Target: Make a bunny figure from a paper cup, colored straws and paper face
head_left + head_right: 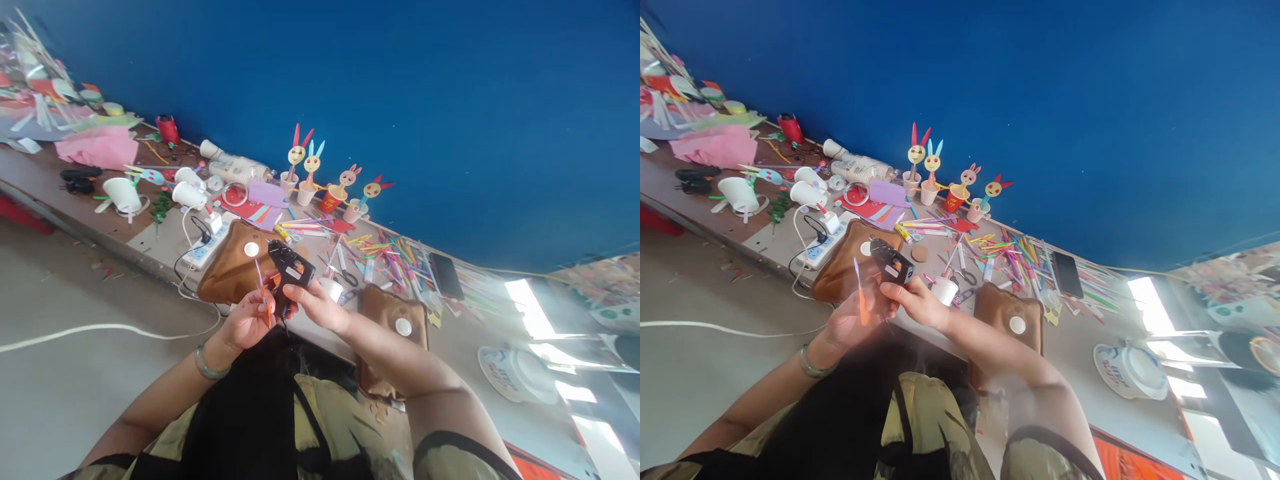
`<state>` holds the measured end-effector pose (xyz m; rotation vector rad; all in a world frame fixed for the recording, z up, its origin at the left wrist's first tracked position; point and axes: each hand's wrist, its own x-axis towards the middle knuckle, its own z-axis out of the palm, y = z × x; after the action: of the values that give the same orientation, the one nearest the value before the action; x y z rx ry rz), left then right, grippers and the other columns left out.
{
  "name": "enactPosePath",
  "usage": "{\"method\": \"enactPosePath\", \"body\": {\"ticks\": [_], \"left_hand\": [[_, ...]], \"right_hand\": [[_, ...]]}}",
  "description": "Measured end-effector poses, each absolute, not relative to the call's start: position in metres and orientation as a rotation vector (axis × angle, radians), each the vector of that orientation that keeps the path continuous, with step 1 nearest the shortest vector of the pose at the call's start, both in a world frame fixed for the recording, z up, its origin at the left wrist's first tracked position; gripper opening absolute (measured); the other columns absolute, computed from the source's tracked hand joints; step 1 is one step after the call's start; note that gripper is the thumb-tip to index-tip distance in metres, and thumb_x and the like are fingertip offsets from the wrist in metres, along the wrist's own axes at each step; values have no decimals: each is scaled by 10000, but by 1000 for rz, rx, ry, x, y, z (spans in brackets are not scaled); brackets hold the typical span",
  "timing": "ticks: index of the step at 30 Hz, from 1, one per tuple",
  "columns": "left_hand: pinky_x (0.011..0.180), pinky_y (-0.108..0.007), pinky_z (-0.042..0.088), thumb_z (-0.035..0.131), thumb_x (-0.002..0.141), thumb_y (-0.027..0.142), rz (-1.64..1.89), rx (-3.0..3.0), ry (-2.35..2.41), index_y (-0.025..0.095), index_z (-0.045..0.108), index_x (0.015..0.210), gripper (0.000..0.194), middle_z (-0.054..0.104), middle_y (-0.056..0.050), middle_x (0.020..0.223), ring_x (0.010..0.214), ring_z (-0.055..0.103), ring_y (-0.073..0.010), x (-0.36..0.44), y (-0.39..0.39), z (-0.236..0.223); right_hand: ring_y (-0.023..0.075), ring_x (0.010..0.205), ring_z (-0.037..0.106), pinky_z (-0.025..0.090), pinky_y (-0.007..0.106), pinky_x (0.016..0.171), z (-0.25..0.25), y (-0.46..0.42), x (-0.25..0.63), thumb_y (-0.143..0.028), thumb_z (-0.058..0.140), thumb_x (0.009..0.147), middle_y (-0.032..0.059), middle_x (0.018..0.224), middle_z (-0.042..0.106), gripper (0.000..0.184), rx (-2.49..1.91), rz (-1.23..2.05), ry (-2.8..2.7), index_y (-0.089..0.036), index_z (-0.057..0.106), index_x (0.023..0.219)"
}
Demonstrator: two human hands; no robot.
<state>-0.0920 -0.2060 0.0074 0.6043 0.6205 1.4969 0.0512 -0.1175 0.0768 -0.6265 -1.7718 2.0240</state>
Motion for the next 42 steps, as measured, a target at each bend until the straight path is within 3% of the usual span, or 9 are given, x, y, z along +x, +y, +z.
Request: {"method": "enactPosePath", "body": {"ticks": [3, 7, 12, 15, 22, 28, 33, 39, 42], "left_hand": [[725, -376, 575, 887, 639, 503, 1457, 571, 609, 167, 609, 631, 436, 715, -102, 1068, 914, 681, -248, -91, -206, 11], [740, -386, 584, 928, 596, 445, 1434, 519, 645, 160, 637, 635, 409, 725, -79, 917, 774, 669, -197, -90, -208, 13], [808, -373, 596, 898, 686, 367, 1420, 633, 713, 202, 770, 761, 222, 756, -86, 1069, 879, 704, -209, -94, -211, 12], [783, -329, 594, 850, 760, 339, 1431, 738, 802, 207, 810, 856, 169, 738, -110, 1153, 927, 698, -205, -100, -214, 16], [725, -291, 568, 854, 741, 360, 1571, 752, 1101, 148, 796, 781, 223, 751, -72, 817, 767, 695, -179, -110, -208, 26], [639, -260, 545, 884, 679, 369, 1688, 679, 1167, 146, 745, 683, 262, 725, -39, 683, 649, 674, -151, -113, -195, 26], [569, -274, 533, 866, 722, 406, 1682, 774, 1220, 148, 743, 794, 294, 718, -38, 677, 594, 673, -165, -108, -194, 25], [821, -326, 593, 764, 851, 277, 1840, 1482, 1342, 184, 774, 876, 97, 772, -86, 924, 878, 734, -204, -106, -200, 37], [840, -311, 596, 723, 870, 206, 1900, 1750, 1341, 206, 779, 910, 68, 767, -87, 988, 917, 728, -191, -105, -202, 42]], "right_hand": [[113, 531, 554, 451, 242, 493, 72, -116, 52, -509, 632, 884, -17, 715, 644, 357, -624, 2028, -1711, -187, 662, 1035], [130, 573, 558, 445, 256, 496, 66, -112, 56, -481, 559, 889, 22, 814, 688, 346, -644, 1956, -1714, -194, 666, 1048], [185, 796, 652, 571, 325, 718, 68, -108, 63, -455, 593, 863, 55, 922, 722, 293, -670, 1830, -1682, -199, 679, 976], [187, 828, 661, 577, 326, 744, 69, -108, 68, -482, 634, 865, 56, 907, 723, 311, -715, 1770, -1686, -190, 684, 962], [134, 656, 603, 535, 296, 637, 68, -112, 75, -486, 638, 868, 41, 875, 691, 342, -764, 1704, -1596, -181, 674, 1017], [127, 607, 563, 494, 282, 586, 81, -126, 89, -481, 590, 912, 30, 792, 665, 321, -823, 1576, -1679, -179, 681, 972], [136, 593, 557, 462, 274, 530, 82, -138, 93, -496, 616, 904, 29, 739, 658, 322, -909, 1568, -1609, -183, 690, 907], [126, 592, 556, 480, 274, 570, 76, -138, 86, -469, 738, 834, 17, 708, 672, 285, -1007, 1649, -1442, -191, 673, 817], [117, 556, 530, 437, 255, 534, 74, -137, 83, -460, 789, 786, -15, 617, 624, 299, -1061, 1680, -1367, -194, 656, 814]]}}
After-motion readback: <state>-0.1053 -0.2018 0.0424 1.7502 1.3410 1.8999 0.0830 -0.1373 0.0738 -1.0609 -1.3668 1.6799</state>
